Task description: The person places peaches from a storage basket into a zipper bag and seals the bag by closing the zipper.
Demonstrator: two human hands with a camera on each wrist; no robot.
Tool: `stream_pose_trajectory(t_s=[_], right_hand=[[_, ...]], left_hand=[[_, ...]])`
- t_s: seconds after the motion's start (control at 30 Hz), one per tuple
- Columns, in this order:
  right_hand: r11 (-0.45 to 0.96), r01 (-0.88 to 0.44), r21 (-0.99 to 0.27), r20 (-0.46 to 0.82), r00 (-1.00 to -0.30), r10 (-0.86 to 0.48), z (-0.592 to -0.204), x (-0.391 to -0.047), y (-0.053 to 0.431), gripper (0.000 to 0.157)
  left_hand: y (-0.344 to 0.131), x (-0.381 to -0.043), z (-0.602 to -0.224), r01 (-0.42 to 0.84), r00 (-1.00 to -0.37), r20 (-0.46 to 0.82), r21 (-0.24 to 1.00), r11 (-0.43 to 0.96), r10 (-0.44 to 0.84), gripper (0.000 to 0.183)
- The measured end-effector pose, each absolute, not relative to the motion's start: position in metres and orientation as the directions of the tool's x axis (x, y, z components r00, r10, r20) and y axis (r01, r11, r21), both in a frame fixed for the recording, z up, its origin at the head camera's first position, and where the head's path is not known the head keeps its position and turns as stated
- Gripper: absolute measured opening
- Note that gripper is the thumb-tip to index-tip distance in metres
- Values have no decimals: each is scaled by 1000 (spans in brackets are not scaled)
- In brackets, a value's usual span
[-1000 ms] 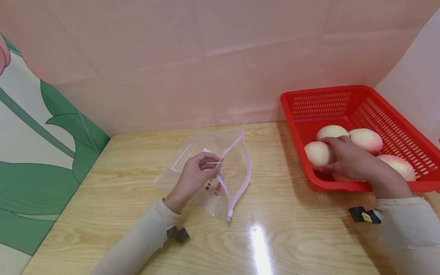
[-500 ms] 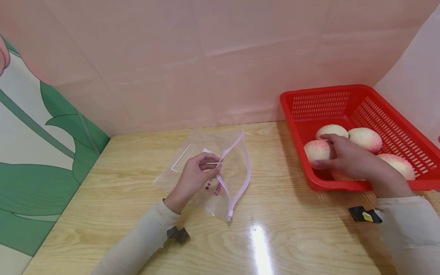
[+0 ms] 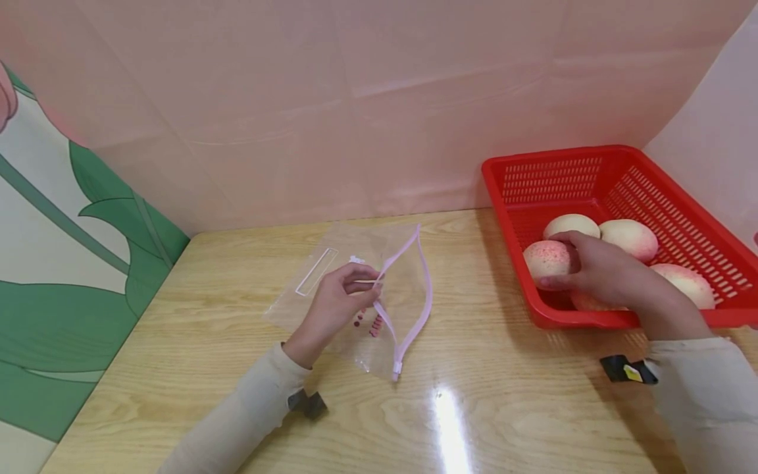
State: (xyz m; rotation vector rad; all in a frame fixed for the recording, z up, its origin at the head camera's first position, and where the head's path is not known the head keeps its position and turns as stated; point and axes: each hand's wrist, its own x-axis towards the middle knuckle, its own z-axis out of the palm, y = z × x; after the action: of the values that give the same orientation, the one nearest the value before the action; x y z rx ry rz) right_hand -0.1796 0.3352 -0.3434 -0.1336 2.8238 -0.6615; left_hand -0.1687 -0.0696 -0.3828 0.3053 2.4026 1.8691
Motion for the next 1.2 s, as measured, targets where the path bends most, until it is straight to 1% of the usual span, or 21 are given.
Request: stream_pose_trajectory(t_s=[0.17, 0.43, 0.7, 0.93, 1.1, 1.2], right_hand=[[888, -23, -459, -205, -970, -131, -346, -180, 337, 109], [878, 5, -478, -199, -975, -103, -346, -180, 336, 106], [871, 1, -492, -176, -980, -98, -347, -180, 335, 104], [866, 45, -498, -205, -977, -67, -345, -179, 336, 110], [870, 49, -490, -184, -982, -48, -345, -178, 334, 113], [870, 48, -491, -167, -985, -39, -343, -177, 332, 112]], left_hand=[[-70, -168, -383, 110, -975, 57, 964, 241, 216, 20], [-69, -169, -385, 107, -976, 54, 963, 247, 212, 21], [-69, -168, -385, 106, -975, 55, 967, 233, 216, 22], [-68, -168, -384, 92, -977, 46, 971, 222, 206, 23], [-68, -168, -383, 77, -981, 31, 969, 235, 193, 21], [-68, -168, -383, 74, -981, 29, 969, 236, 190, 21]])
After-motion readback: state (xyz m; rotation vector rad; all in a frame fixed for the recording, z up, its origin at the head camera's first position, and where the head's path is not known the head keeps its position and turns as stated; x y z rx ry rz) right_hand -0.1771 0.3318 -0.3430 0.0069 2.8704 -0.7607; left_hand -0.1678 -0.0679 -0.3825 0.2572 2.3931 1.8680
